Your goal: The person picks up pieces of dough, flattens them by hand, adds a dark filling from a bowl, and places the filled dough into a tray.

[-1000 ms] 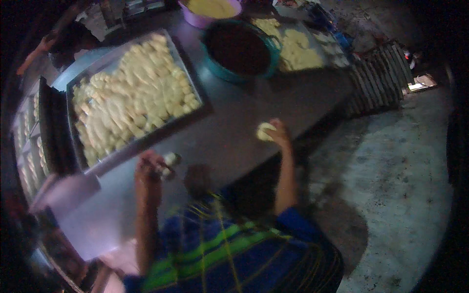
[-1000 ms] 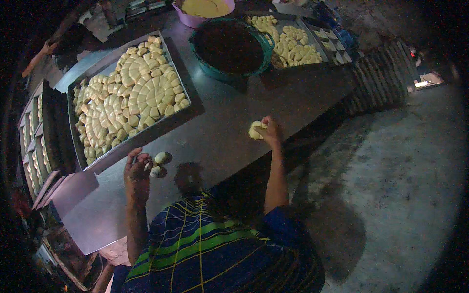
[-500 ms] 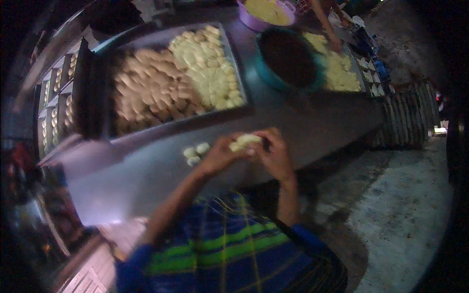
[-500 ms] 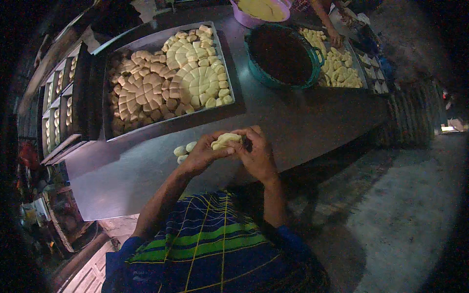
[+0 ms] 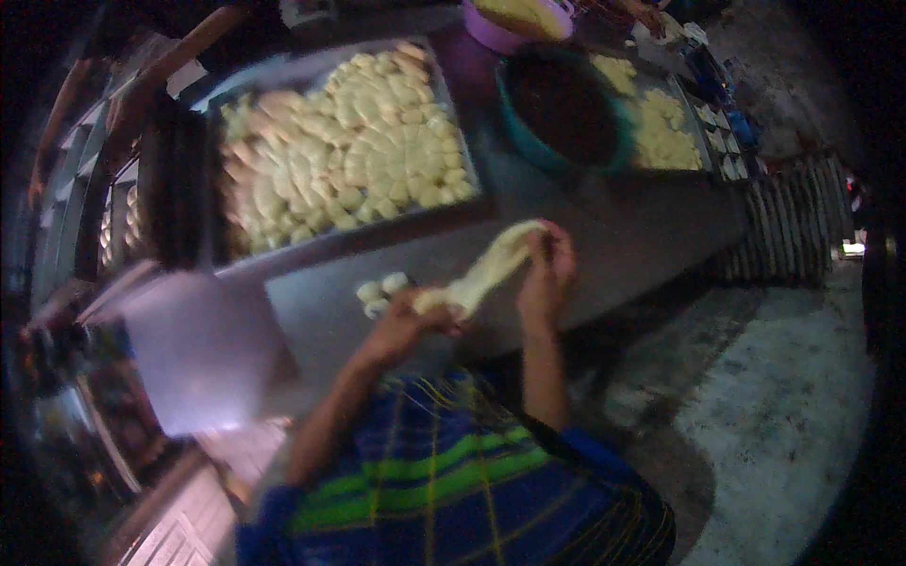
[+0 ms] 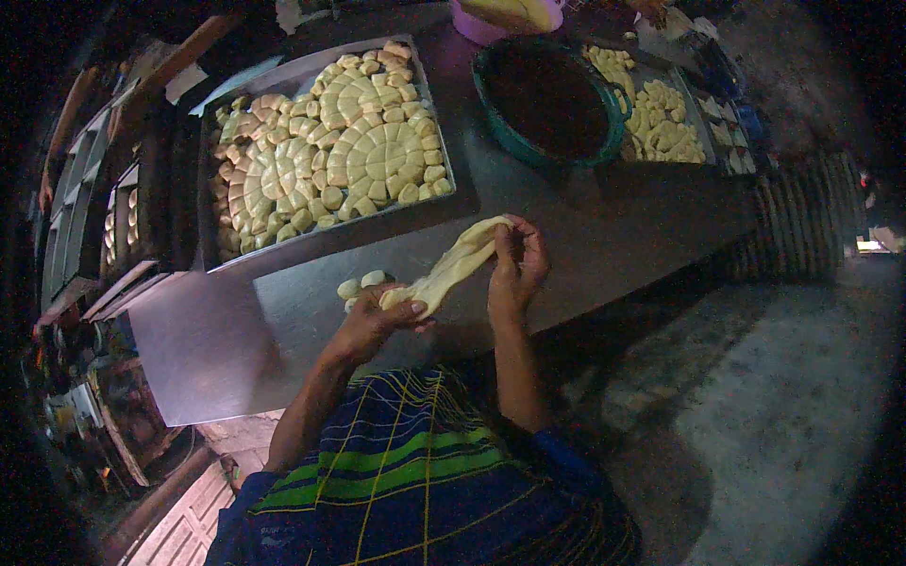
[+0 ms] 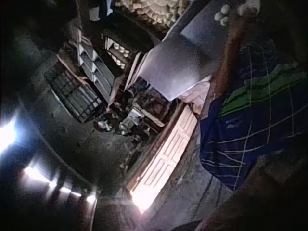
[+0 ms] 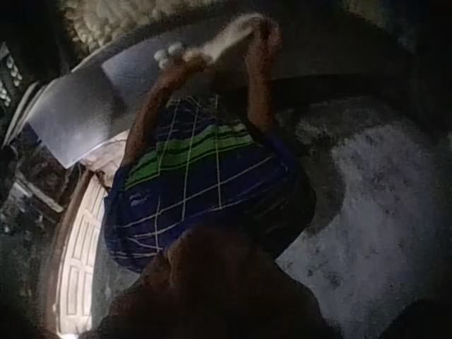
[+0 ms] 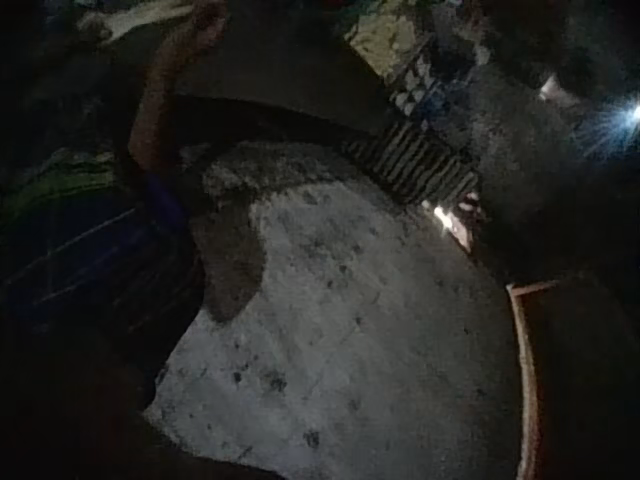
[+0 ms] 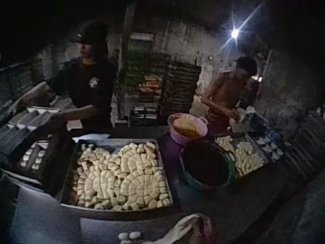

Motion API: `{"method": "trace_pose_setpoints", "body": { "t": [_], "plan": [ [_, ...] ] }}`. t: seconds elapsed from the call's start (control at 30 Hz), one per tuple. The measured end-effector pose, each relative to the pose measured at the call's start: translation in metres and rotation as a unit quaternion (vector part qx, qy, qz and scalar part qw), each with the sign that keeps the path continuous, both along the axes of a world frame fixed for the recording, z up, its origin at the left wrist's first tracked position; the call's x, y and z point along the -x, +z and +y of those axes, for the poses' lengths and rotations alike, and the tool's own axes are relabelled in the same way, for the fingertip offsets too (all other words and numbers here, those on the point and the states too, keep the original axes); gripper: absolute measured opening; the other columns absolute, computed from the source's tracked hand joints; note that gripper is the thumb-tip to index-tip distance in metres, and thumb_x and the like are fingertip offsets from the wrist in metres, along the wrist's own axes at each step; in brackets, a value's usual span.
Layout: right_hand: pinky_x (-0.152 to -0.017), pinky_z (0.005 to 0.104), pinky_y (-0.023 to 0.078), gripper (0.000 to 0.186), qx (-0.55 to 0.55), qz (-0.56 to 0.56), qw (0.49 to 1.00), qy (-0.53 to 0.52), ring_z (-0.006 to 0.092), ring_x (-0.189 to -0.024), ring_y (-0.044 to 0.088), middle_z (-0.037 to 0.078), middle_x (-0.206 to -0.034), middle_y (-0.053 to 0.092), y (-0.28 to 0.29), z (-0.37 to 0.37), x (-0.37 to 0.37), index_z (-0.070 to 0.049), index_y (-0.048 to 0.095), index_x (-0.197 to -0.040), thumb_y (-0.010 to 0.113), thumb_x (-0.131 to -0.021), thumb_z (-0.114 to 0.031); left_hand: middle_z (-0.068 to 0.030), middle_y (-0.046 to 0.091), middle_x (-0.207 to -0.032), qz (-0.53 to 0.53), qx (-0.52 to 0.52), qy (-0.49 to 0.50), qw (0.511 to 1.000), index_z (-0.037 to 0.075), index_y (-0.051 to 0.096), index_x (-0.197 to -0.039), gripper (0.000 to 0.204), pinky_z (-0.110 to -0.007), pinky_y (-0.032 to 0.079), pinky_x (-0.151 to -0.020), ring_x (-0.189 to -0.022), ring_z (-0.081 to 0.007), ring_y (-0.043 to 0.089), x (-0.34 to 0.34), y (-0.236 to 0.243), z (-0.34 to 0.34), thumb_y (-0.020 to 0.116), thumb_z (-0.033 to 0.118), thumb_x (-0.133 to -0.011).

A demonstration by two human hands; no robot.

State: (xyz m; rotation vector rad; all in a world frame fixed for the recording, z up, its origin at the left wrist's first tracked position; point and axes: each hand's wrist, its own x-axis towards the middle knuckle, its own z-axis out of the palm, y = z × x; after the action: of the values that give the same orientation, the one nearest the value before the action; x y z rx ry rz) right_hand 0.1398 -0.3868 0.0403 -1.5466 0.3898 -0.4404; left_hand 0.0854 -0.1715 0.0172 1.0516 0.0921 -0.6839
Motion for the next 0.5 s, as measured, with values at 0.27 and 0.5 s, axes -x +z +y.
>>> {"method": "trace_pose_setpoints", "body": {
  "t": [0.27,0.5],
  "plan": [
    [-0.096,0.0411,0.048,0.046,0.661,0.171,0.730,-0.027,0.0329,-0.106,0.062,0.018,-0.120,0.062,-0.070,-0.019,-0.027,-0.001,0.059,-0.129,0.070,-0.091,-0.025,-0.0139,0.064,-0.119,0.116,0.045,0.097,0.988,0.000,0.051,-0.128,0.040,-0.035,0.057,-0.087,-0.102,-0.0239,0.067,0.016,0.004,0.024,0.064,0.020,-0.096],
    [-0.095,0.0413,0.050,0.054,0.322,-0.071,0.844,0.422,0.0325,-0.112,0.061,0.015,-0.122,0.063,0.012,0.036,0.026,-0.003,0.060,-0.128,0.078,-0.081,-0.021,-0.0169,0.056,-0.132,0.187,0.224,0.135,0.947,0.005,0.045,-0.136,0.048,-0.044,0.047,-0.105,-0.120,-0.0325,0.059,0.018,0.010,0.034,0.059,0.031,-0.098]
  ]
}}
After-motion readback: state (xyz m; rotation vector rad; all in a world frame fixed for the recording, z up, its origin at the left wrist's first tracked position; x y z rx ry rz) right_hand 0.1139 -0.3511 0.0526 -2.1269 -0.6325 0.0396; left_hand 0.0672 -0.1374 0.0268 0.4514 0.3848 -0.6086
